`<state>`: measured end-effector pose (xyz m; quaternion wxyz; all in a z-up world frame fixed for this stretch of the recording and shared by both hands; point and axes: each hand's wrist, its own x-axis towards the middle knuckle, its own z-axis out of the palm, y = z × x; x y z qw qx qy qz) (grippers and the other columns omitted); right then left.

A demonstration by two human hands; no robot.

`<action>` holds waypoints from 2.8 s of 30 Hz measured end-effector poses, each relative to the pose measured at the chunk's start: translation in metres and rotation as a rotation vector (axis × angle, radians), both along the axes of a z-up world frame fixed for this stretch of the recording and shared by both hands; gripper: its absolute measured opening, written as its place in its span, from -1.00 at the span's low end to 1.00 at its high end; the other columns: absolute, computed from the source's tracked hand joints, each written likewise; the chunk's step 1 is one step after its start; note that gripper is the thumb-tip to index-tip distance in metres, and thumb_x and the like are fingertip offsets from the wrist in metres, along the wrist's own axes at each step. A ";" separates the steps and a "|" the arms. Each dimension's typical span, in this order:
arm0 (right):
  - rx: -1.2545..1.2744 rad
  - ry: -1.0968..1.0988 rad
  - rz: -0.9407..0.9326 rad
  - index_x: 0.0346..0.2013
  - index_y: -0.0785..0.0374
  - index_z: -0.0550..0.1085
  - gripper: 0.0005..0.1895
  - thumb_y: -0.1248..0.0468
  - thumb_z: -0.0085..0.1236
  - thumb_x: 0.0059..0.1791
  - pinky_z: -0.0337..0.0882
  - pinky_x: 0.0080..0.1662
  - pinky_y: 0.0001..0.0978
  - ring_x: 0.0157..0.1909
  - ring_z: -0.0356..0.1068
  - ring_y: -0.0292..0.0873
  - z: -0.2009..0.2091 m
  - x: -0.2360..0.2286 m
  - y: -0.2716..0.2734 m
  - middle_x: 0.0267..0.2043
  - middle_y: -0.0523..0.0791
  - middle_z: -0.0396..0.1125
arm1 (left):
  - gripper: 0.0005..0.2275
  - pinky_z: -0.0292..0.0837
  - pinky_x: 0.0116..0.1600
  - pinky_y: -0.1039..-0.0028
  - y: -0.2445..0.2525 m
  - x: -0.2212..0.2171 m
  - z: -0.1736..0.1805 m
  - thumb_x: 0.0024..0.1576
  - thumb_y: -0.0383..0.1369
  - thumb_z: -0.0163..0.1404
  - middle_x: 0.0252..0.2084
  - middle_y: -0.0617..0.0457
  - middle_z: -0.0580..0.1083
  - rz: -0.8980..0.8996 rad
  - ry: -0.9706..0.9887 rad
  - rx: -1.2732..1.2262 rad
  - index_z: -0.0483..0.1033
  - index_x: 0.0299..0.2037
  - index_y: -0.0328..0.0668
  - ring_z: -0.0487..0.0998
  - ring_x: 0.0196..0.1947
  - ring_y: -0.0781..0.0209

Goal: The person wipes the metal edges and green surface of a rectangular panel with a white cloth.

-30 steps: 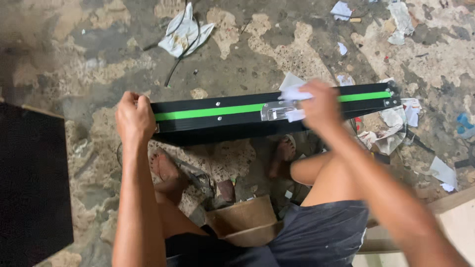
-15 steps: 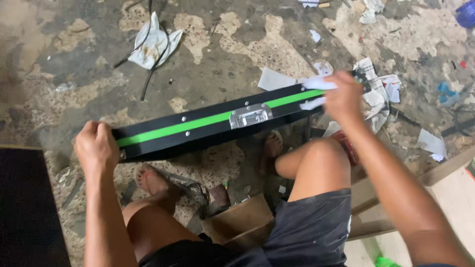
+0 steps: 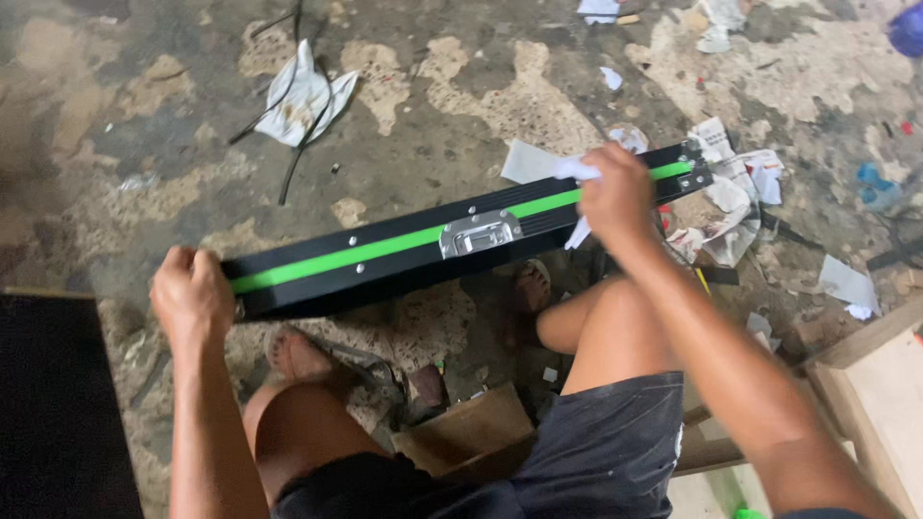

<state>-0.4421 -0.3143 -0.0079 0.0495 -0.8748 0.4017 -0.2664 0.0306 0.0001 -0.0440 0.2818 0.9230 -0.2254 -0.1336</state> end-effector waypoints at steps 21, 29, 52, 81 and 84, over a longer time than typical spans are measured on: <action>0.022 0.154 -0.059 -0.21 0.24 0.55 -0.69 0.46 -0.06 -0.16 0.27 -0.20 0.12 -0.24 0.30 0.26 0.006 -0.059 -0.001 -0.26 0.04 0.29 | -0.72 0.26 -0.21 -0.07 0.006 0.004 -0.010 0.30 -0.19 -0.16 -0.33 -0.28 0.50 0.024 -0.026 -0.016 0.48 -0.29 -0.23 0.43 -0.33 -0.29; 0.051 0.024 0.121 -0.20 0.28 0.57 -0.62 0.51 -0.07 -0.22 0.34 -0.13 0.00 -0.16 0.38 0.20 -0.001 -0.041 -0.005 -0.25 0.02 0.37 | -0.72 0.17 -0.26 0.00 -0.002 -0.001 0.011 0.31 -0.24 -0.18 -0.38 -0.14 0.39 0.027 0.096 -0.070 0.36 -0.39 -0.25 0.28 -0.35 -0.03; 0.279 0.229 0.377 -0.06 0.32 0.58 -0.53 0.47 -0.11 -0.20 0.38 0.05 0.00 0.05 0.43 0.19 0.018 -0.063 -0.028 0.03 0.03 0.45 | -0.58 0.22 -0.20 -0.23 -0.003 -0.003 0.009 0.26 -0.14 -0.24 -0.25 -0.56 0.46 0.001 -0.052 0.036 0.50 -0.27 -0.43 0.36 -0.29 -0.63; 0.299 -0.081 -0.438 0.03 0.12 0.51 -0.58 0.54 -0.06 -0.04 0.28 -0.11 -0.12 -0.03 0.34 0.01 -0.005 -0.081 0.012 -0.02 -0.03 0.40 | -0.64 0.23 -0.08 -0.21 0.006 -0.002 0.005 0.30 -0.23 -0.27 -0.11 -0.62 0.50 -0.084 -0.085 0.028 0.53 -0.18 -0.40 0.40 -0.12 -0.72; 0.362 0.020 -0.294 -0.33 0.10 0.56 -0.82 0.34 0.05 -0.16 0.30 -0.30 0.01 -0.27 0.43 0.15 0.027 0.034 0.090 -0.29 -0.04 0.46 | -0.68 0.50 -0.04 0.01 -0.004 -0.037 0.059 0.41 -0.36 -0.33 -0.02 -0.32 0.53 -0.027 0.134 0.012 0.51 0.09 -0.34 0.53 -0.12 -0.15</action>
